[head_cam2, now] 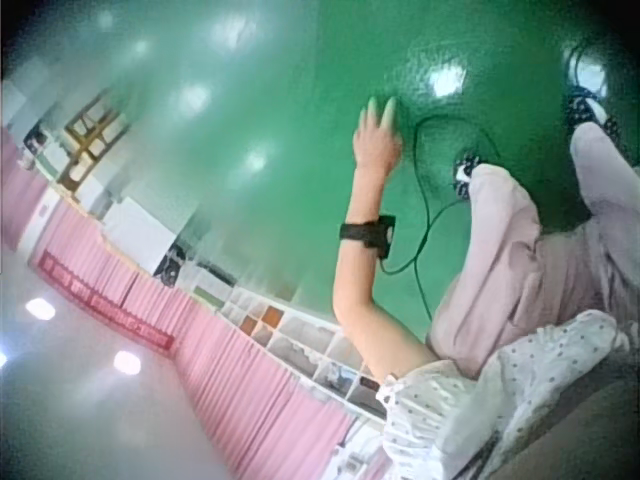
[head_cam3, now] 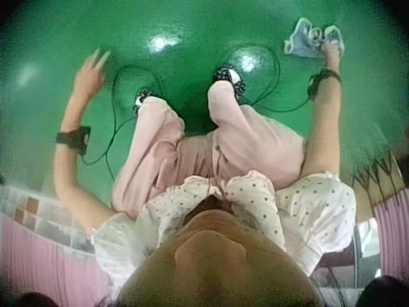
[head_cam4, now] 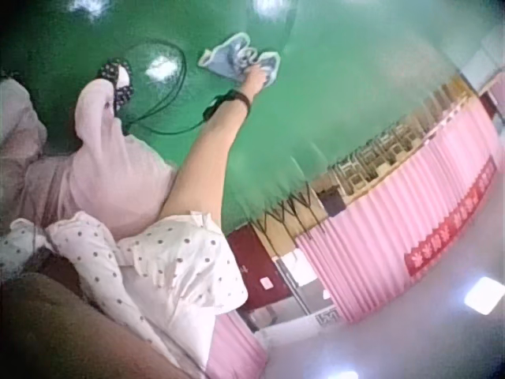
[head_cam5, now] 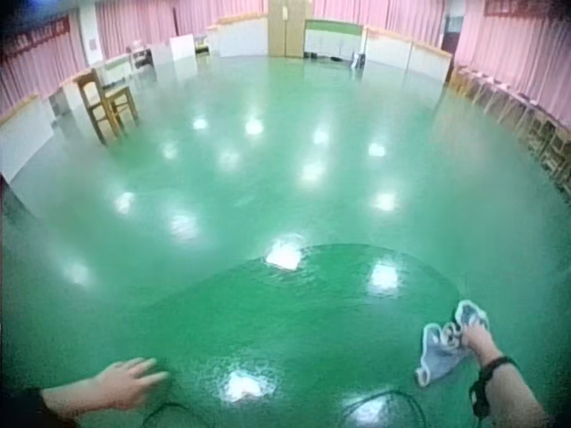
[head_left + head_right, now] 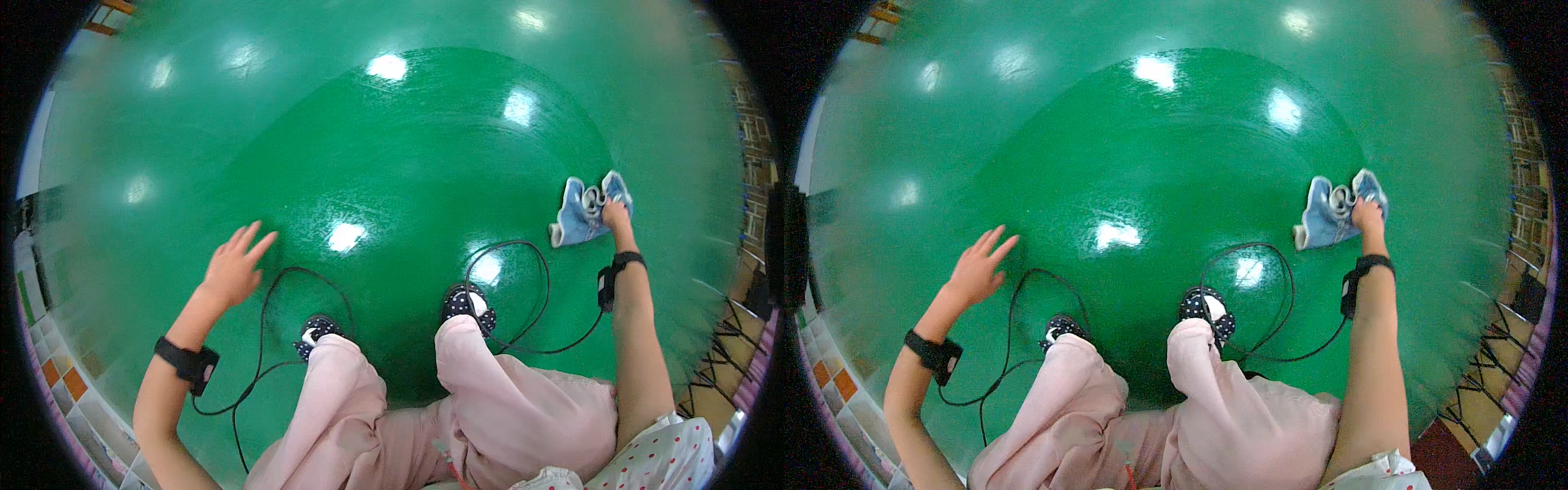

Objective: The person wipes a green floor with a blue cloth, moves to a counter to rinse and wring the cloth in a blue basin of water, and returns to the floor to continue wiping.

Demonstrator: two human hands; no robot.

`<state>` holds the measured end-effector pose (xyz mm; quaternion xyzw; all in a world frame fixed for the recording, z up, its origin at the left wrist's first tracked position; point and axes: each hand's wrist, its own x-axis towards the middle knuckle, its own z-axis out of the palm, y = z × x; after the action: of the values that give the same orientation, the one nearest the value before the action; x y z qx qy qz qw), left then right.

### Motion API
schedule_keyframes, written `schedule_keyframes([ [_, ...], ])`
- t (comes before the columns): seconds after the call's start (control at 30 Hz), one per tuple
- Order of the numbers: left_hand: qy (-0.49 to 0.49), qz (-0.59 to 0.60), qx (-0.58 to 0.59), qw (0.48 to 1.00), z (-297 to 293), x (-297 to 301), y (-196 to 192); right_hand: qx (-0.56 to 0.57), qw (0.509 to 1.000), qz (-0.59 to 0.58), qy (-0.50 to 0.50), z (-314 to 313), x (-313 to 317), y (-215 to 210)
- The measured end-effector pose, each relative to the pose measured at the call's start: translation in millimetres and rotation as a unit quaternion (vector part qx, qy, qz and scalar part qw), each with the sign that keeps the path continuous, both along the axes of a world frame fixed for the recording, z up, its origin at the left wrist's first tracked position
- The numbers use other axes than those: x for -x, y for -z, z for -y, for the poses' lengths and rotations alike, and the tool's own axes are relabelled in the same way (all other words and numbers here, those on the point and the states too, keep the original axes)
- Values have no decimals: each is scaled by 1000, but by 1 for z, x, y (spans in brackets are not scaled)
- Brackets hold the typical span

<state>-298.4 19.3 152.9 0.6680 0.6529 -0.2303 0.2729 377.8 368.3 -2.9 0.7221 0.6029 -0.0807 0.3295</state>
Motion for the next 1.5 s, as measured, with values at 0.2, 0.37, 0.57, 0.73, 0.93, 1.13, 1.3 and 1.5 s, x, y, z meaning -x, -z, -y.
schedule_keyframes([
  [0.2, -133, -28, -42, 990, 32, 58, 26, -188, 949, -252, 26, 15, 15, -33],
  [0.37, -208, 29, -205, 956, 45, 68, 48, -229, 871, -258, -351, 30, 189, -68],
  [0.57, -242, -16, -113, 964, 29, 40, 29, -15, 680, -414, -605, 104, 354, -95],
  [0.73, -265, 10, -65, 962, 18, 53, 29, 37, 413, -491, -766, 168, 483, -60],
  [0.93, -211, 31, -193, 958, 34, 53, 29, -45, 490, -460, -739, 158, 609, -70],
  [1.13, -273, 42, -191, 942, 65, 50, 48, -101, 615, -425, -656, 137, 646, -53],
  [1.3, -281, -14, -150, 948, 97, 68, 65, -200, 742, -375, -519, 92, 668, -41],
  [1.5, -289, 10, -175, 941, 75, 53, 60, -267, 856, -272, -349, -35, 569, -41],
])
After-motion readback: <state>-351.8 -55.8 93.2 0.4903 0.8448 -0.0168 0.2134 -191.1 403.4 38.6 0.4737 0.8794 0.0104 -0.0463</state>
